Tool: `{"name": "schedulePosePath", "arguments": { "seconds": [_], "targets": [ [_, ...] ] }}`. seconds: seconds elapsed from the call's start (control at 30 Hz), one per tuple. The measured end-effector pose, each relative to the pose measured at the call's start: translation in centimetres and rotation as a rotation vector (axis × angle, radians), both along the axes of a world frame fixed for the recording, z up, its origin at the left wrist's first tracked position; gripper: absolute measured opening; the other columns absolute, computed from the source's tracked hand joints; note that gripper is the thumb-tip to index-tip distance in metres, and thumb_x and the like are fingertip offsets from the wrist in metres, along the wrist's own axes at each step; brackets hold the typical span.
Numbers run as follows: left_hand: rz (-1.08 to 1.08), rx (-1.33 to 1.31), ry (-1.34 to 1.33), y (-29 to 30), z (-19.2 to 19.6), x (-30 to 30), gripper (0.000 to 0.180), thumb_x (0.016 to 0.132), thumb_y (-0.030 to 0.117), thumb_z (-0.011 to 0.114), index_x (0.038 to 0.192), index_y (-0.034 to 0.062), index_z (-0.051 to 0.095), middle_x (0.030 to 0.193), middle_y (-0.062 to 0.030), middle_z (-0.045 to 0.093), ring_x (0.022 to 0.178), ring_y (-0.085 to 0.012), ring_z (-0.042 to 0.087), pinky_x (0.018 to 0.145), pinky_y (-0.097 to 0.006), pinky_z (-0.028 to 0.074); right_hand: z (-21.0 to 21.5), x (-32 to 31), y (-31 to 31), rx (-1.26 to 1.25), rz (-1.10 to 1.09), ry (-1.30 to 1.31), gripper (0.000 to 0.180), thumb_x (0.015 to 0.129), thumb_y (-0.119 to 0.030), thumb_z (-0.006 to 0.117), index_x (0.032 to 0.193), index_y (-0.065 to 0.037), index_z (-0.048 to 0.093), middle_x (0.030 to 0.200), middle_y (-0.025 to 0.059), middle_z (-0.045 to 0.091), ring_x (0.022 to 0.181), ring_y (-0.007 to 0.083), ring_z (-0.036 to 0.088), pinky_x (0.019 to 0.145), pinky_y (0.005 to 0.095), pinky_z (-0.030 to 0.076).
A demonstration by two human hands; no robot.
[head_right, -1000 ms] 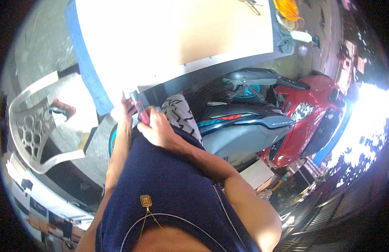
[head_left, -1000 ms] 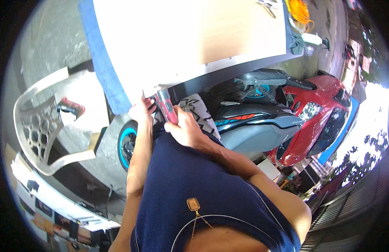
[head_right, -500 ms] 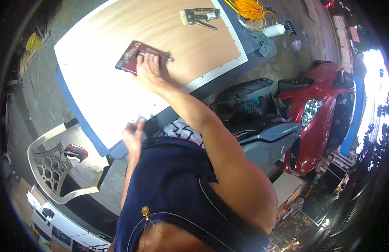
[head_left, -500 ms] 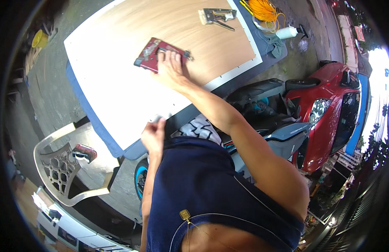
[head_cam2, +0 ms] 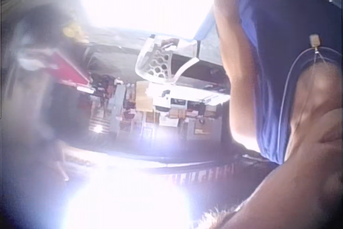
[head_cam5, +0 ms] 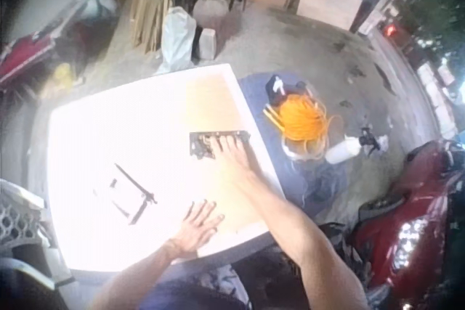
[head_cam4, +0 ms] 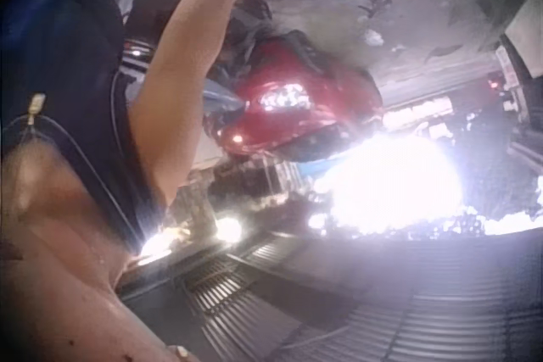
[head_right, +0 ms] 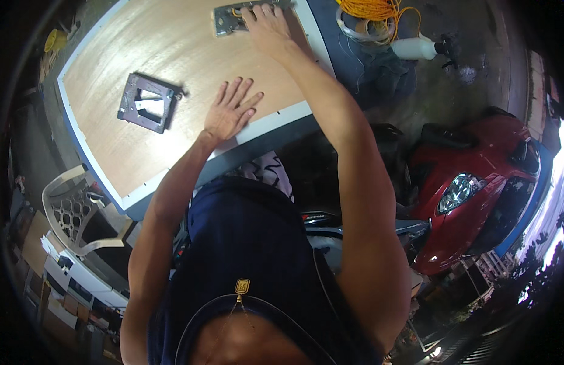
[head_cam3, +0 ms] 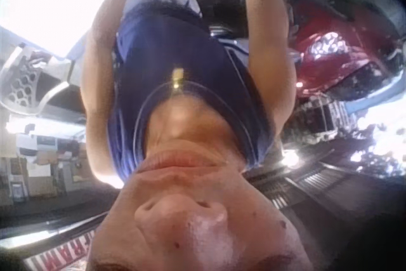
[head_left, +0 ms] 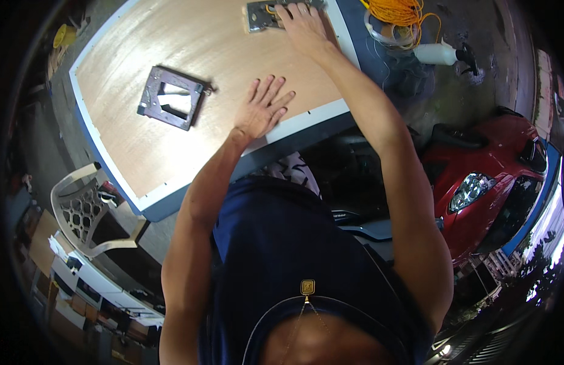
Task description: The person uses a staple gun to attach a white strip to the edge of a wooden board. They move around the board to staple different sides, occasionally switching between two different staple guns.
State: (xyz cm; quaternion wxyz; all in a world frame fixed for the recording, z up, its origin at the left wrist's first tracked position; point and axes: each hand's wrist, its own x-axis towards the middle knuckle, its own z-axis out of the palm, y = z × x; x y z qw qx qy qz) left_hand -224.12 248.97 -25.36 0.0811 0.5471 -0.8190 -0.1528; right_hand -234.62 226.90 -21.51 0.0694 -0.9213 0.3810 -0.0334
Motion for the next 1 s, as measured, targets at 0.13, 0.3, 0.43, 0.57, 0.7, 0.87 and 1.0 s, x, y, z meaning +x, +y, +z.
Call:
{"name": "schedulePosePath", "arguments": {
  "seconds": [0.13, 0.3, 0.43, 0.57, 0.7, 0.87, 1.0],
  "targets": [
    [0.013, 0.01, -0.012, -0.7, 0.4, -1.0, 0.047, 0.095, 0.04, 0.038, 0.142, 0.0324, 0.034, 0.152, -0.0069, 0.021, 0.141, -0.0279, 0.016, 0.113, -0.05, 0.011, -2.3, -1.0, -2.5, 0.042, -0.055, 0.094, 0.042, 0.082, -0.023, 0.055, 0.115, 0.002, 0.055, 0.109, 0.0259, 0.058, 0.109, 0.0331, 0.053, 0.096, 0.0437, 0.038],
    [0.06, -0.005, -0.001, -0.2, 0.2, -1.0, 0.046, 0.095, 0.039, 0.038, 0.141, 0.0324, 0.036, 0.152, -0.0081, 0.022, 0.14, -0.0293, 0.018, 0.113, -0.05, 0.012, 2.8, -1.1, -1.4, 0.763, -0.233, 0.083, 0.044, 0.078, -0.034, 0.06, 0.094, 0.006, 0.065, 0.093, 0.0254, 0.064, 0.092, 0.0336, 0.063, 0.083, 0.0428, 0.047],
    [0.06, -0.058, 0.035, -0.2, -0.3, -1.2, 0.046, 0.094, 0.037, 0.039, 0.14, 0.0328, 0.037, 0.152, -0.0083, 0.022, 0.14, -0.0293, 0.018, 0.113, -0.049, 0.011, 2.8, -2.9, -1.5, 0.677, -0.124, 0.138, 0.038, 0.077, -0.026, 0.054, 0.091, 0.007, 0.067, 0.091, 0.0286, 0.064, 0.089, 0.0376, 0.064, 0.081, 0.0433, 0.049],
    [0.037, -0.053, 0.033, -0.2, -0.7, -1.2, 0.046, 0.094, 0.036, 0.04, 0.14, 0.0341, 0.037, 0.152, -0.0074, 0.022, 0.141, -0.0288, 0.017, 0.113, -0.049, 0.01, 2.4, -3.1, -2.1, 0.783, -0.176, 0.269, 0.038, 0.076, -0.025, 0.057, 0.099, 0.004, 0.064, 0.094, 0.0267, 0.065, 0.093, 0.0351, 0.063, 0.085, 0.0415, 0.047],
    [0.029, -0.073, 0.086, -0.6, -1.3, -1.3, 0.045, 0.094, 0.035, 0.041, 0.139, 0.0339, 0.039, 0.151, -0.0068, 0.024, 0.14, -0.0282, 0.018, 0.113, -0.05, 0.01, 2.4, -4.2, -4.2, 0.939, -0.155, 0.277, 0.036, 0.075, -0.027, 0.061, 0.096, 0.002, 0.063, 0.095, 0.0252, 0.064, 0.089, 0.0298, 0.063, 0.082, 0.039, 0.047],
    [0.069, -0.072, 0.113, 0.1, -1.5, -0.9, 0.045, 0.094, 0.036, 0.041, 0.139, 0.0333, 0.04, 0.151, -0.0067, 0.024, 0.14, -0.0289, 0.019, 0.112, -0.052, 0.011, 6.2, -12.1, 3.8, 1.069, -0.465, -0.101, 0.051, 0.079, -0.034, 0.067, 0.118, -0.002, 0.056, 0.084, 0.012, 0.065, 0.075, 0.0166, 0.063, 0.069, 0.0292, 0.051],
    [0.055, -0.038, 0.092, -0.3, -1.4, -1.1, 0.044, 0.095, 0.037, 0.04, 0.139, 0.0333, 0.04, 0.151, -0.0072, 0.024, 0.14, -0.0301, 0.02, 0.112, -0.052, 0.011, 6.8, -20.1, 14.0, 0.859, -0.744, -0.148, 0.042, 0.079, -0.031, 0.07, 0.11, -0.003, 0.06, 0.092, 0.0104, 0.067, 0.08, 0.0189, 0.063, 0.073, 0.0323, 0.048]
  ]
}}
